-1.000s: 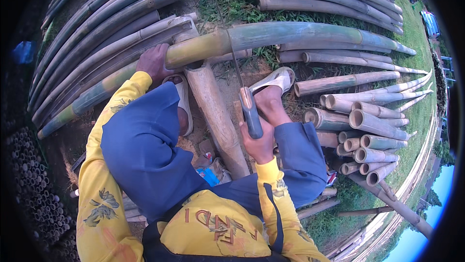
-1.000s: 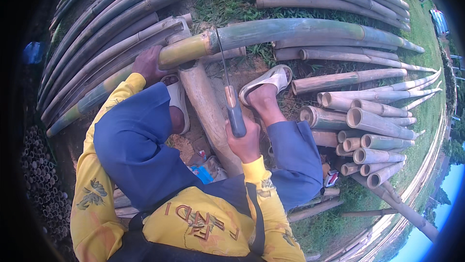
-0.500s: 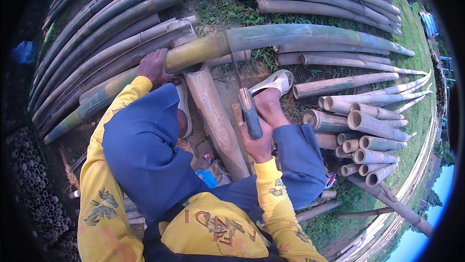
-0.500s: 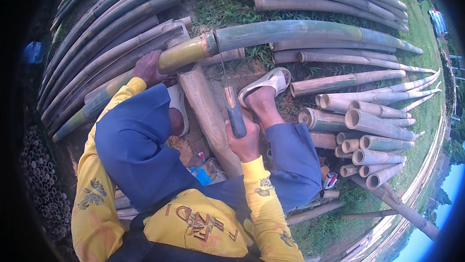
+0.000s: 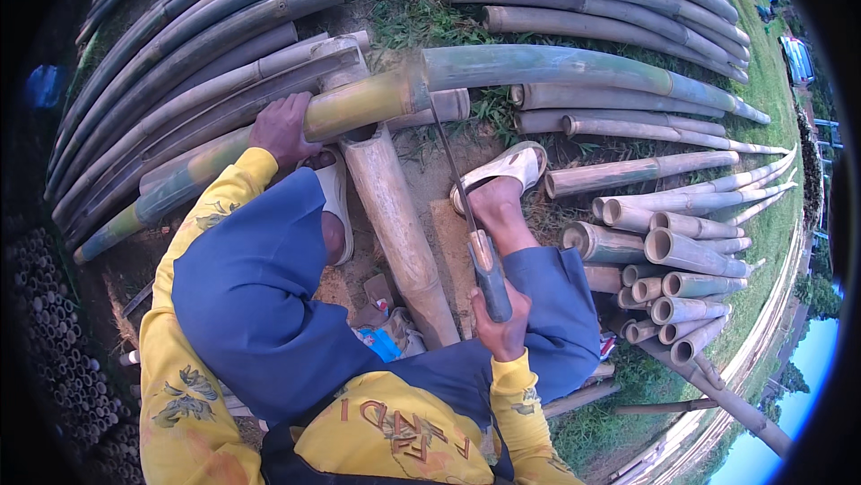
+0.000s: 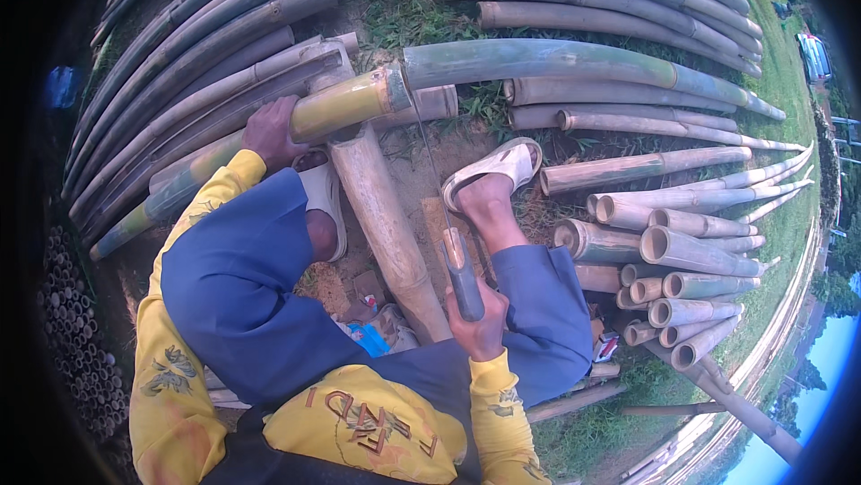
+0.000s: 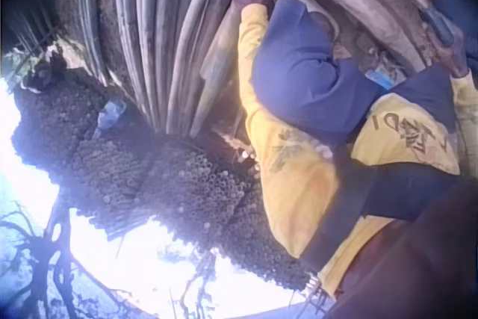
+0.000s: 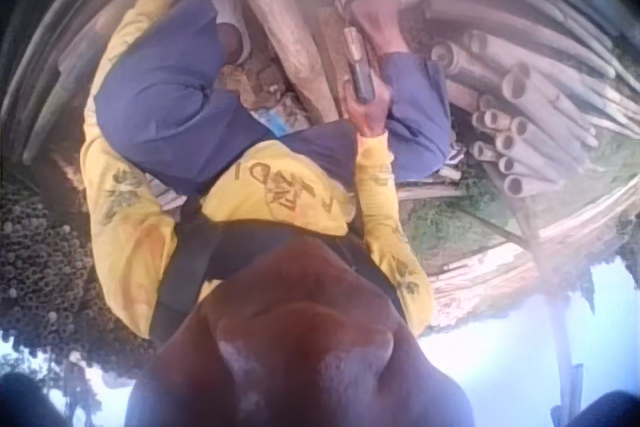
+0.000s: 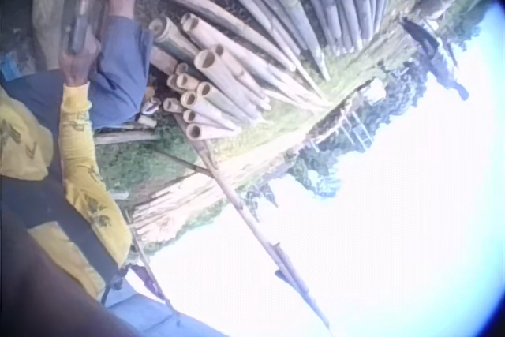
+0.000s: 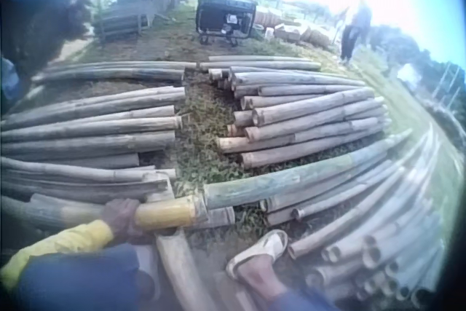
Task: The person uses a hand saw to cut bamboo poles into shorter sections. They position each pole on a wooden support, saw through it, and then move the cut pieces aside.
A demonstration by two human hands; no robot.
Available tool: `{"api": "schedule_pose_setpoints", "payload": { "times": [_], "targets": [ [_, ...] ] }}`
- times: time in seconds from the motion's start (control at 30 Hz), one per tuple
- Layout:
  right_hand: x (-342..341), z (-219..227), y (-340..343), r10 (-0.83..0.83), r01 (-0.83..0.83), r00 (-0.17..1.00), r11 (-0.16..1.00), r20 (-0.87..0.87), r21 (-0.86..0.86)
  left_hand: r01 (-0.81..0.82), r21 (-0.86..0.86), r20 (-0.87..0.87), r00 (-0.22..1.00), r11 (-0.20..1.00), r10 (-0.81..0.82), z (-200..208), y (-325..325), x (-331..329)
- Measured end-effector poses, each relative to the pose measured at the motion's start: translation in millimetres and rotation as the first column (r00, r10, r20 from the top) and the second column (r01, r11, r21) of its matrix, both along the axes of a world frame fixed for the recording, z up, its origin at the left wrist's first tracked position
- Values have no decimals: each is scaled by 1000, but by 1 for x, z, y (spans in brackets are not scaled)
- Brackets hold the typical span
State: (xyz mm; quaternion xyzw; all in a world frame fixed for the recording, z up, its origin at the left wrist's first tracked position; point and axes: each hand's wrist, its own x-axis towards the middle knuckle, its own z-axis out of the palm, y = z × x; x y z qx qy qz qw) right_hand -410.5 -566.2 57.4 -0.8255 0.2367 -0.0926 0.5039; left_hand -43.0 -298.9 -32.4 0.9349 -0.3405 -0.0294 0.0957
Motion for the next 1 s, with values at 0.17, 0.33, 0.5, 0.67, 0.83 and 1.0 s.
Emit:
{"api": "schedule_pose_setpoints", "payload": {
  "times": [0.17,0.33,0.5,0.67,0.83,1.0],
  "targets": [
    [-50,62,-8,65,-67,984,998,-167,-6,1,6,-42,999,1000,-1,8,12,-2],
    [-122,137,-33,-38,23,966,998,-255,-62,16,0,-28,999,1000,-16,6,3,-4],
    [-183,186,-39,-279,234,922,954,-268,-188,-58,80,-122,990,995,67,22,10,-18],
    [-199,184,-22,-455,398,890,802,-24,-447,-48,60,-82,995,997,53,12,10,-19],
    [-210,166,-16,-414,459,882,643,226,-613,-72,-9,-25,997,997,72,19,12,-8],
    [-248,138,19,-481,501,858,707,179,-499,-112,-35,-25,993,993,111,14,11,-11]
  ]
}}
